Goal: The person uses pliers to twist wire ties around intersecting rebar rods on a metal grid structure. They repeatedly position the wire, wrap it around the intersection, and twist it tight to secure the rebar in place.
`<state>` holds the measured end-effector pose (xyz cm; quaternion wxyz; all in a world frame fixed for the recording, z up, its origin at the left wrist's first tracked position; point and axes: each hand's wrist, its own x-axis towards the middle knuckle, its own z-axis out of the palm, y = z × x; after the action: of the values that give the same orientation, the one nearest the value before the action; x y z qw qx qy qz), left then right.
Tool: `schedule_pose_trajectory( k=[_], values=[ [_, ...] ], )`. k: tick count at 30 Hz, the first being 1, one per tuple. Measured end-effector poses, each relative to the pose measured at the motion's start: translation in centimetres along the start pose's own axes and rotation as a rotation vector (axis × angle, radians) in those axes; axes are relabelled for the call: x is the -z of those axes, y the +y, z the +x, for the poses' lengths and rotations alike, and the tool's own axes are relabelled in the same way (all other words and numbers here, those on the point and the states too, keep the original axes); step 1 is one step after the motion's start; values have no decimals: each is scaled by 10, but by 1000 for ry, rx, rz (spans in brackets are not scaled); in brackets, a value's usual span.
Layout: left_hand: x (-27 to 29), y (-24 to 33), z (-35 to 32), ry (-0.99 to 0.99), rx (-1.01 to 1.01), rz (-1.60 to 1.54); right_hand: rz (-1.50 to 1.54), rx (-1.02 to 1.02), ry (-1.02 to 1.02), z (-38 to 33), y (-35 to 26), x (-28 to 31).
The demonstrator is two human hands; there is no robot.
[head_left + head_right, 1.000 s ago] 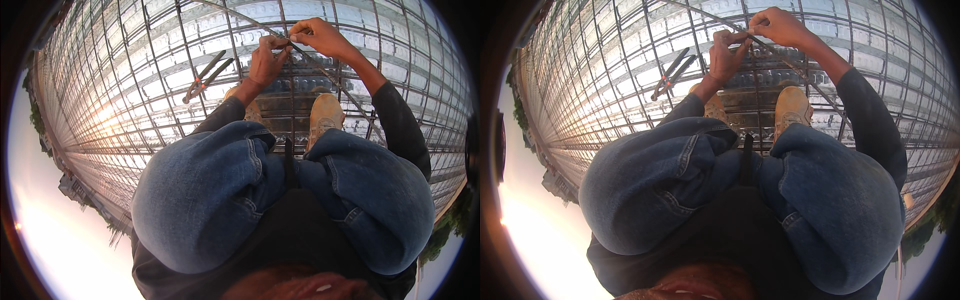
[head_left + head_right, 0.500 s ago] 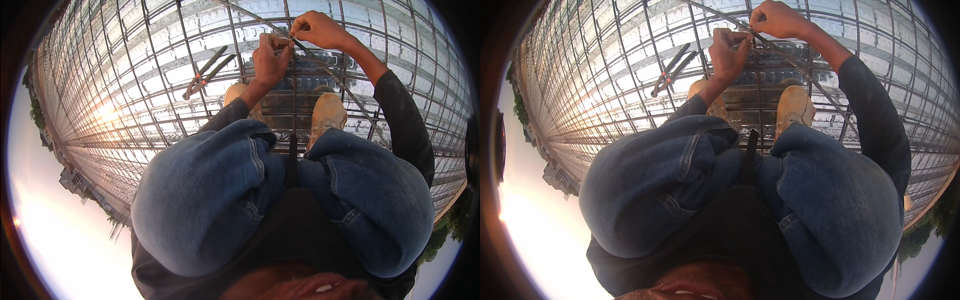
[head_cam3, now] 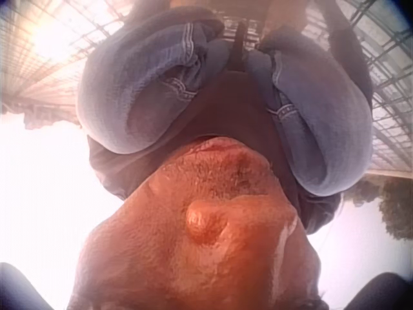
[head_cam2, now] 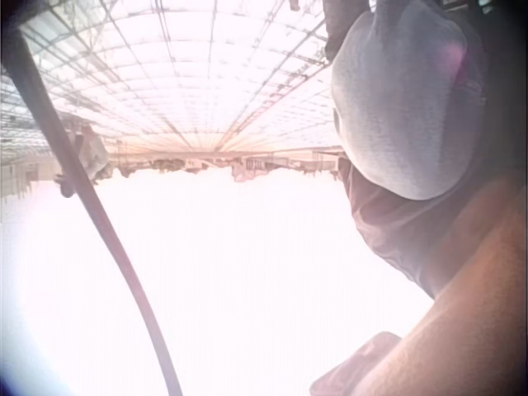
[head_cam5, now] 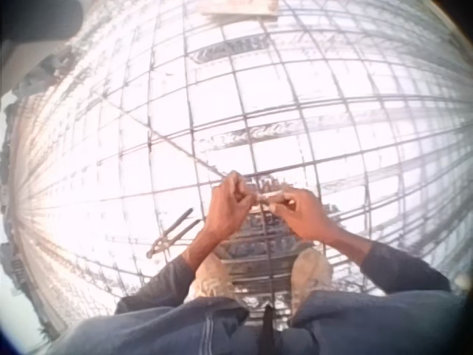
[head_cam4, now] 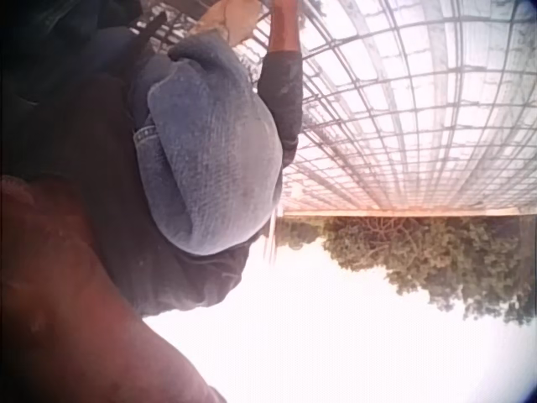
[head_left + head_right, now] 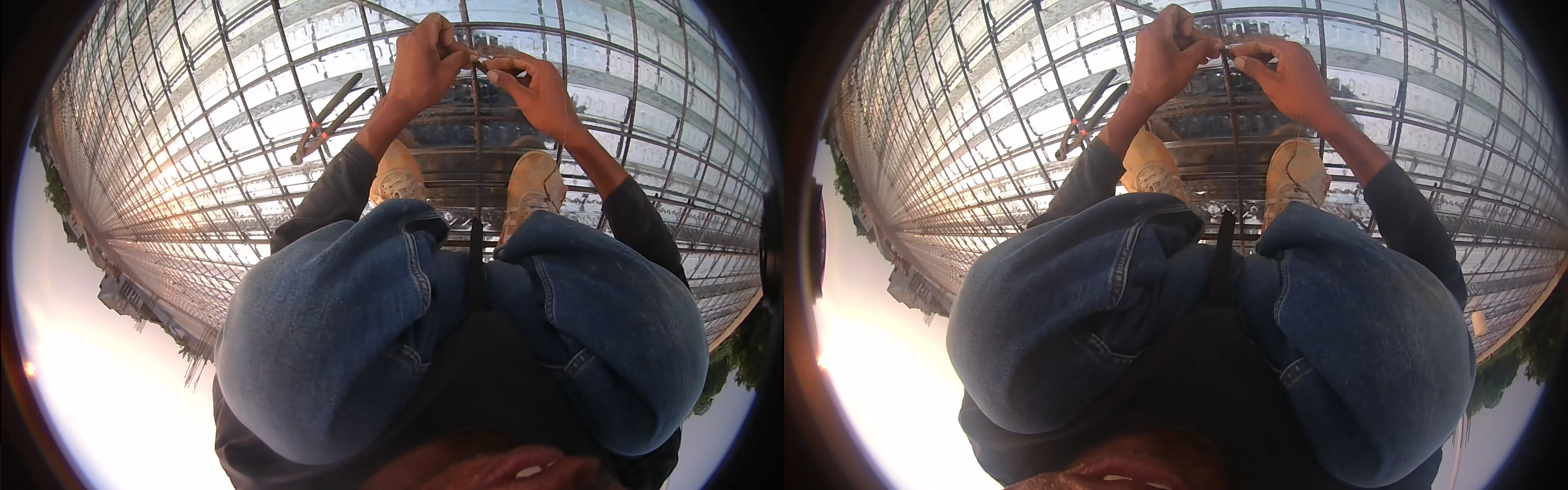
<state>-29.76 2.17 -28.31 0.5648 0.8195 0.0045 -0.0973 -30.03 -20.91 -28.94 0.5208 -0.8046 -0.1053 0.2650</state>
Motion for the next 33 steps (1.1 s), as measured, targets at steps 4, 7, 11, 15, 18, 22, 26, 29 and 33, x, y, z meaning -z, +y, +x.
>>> schedule_pose_trajectory(
  k=[4, 7, 11, 15, 18, 22, 26, 29, 33],
  values=[
    [4, 15, 25, -141, 40, 117, 157, 34, 62, -19, 6, -18],
    [5, 20, 51, -286, -46, 227, -85, 121, 48, -21, -2, -15],
    [-2, 6, 87, -471, -364, 391, -35, 117, -56, -18, 3, -9],
    [-7, 8, 97, -579, -221, 419, 155, 2, -236, -16, 4, 22],
    [11, 25, 78, -509, -41, 302, -20, -36, -248, -16, 8, 63],
    [45, 26, 43, -344, -94, 159, -283, -35, -241, -32, 20, 122],
    [89, -4, -31, 163, 32, 314, -959, 256, -322, -32, 5, 134],
    [99, -34, -70, 300, 62, 519, -1064, 342, -185, -36, 25, 153],
    [104, -48, -111, 222, 129, 688, -430, -223, -158, -34, 30, 202]
  ],
)
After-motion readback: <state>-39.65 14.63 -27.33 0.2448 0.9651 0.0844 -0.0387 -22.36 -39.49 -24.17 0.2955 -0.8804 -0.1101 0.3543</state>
